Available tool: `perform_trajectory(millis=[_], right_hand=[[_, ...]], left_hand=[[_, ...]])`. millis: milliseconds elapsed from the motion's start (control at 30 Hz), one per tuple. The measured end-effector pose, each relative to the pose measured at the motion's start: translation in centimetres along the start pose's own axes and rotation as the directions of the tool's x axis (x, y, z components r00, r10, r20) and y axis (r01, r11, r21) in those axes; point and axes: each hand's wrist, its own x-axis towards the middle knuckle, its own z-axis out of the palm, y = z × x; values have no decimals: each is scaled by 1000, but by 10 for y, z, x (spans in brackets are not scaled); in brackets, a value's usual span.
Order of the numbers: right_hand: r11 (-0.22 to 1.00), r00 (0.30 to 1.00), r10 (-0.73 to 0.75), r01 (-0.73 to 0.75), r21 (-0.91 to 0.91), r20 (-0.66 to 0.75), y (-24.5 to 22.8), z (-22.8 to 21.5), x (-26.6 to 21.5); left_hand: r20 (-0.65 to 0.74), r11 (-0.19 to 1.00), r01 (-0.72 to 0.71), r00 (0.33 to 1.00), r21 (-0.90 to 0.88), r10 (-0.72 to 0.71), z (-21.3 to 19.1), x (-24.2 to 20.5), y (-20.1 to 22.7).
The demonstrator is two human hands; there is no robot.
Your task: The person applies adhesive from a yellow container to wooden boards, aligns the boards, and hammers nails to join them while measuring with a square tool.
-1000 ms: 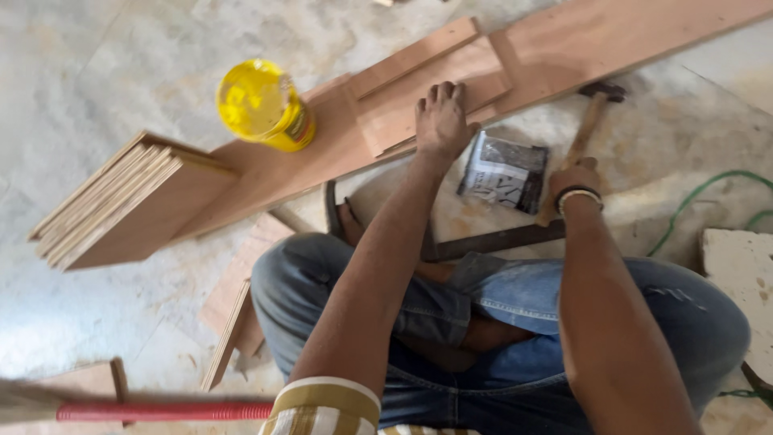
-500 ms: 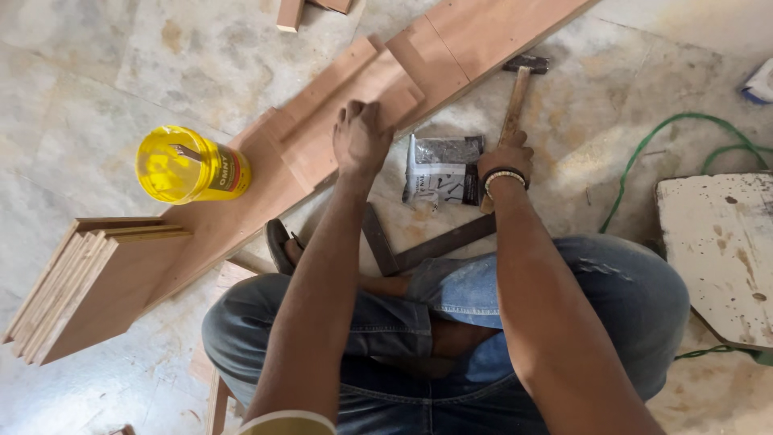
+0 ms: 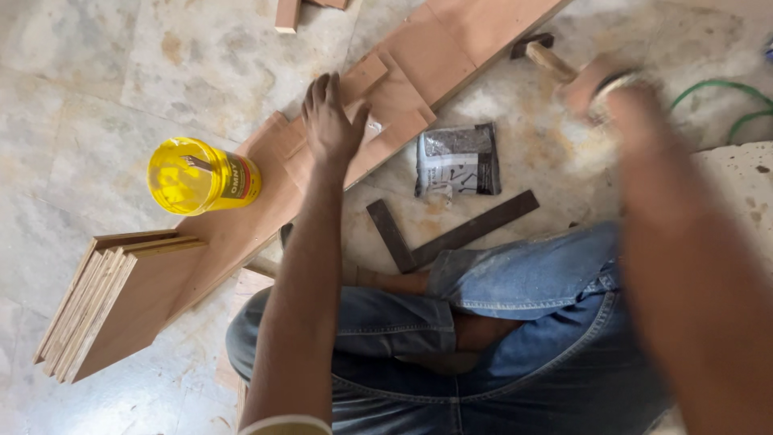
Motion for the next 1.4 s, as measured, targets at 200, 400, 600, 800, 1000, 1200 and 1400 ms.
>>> perform_trajectory(millis=[200,400,600,800,1000,1200,1400], right_hand=[[870,927,-374,355,-343,11,0,-41,-82],[806,854,-509,517,-288,109,-41,-24,-86],[815,872,-478,484,-319,104,-44,-24,-86],[836,862,-478,505,-216,168,-42,-12,-80],[788,819,-571,563,-249,45,-37,-14,-77],[808,830,-556,553,-206,47,-39,-11,-81],[835,848,-530,525,-161,14,-35,-15,-80]], left_hand=[[304,964,266,918,-2,-253,17,29,-15],[483,962,253,833,101,-270,12,48,-15],[475,962,265,840,62,-262,-3,54,-2],[441,965,260,862,37,-249,-3,50,-2],[454,958,284,847,51,-275,-4,51,4],[464,956,288,840,58,-281,-5,51,6],[447,963,259,854,76,-265,2,47,0]])
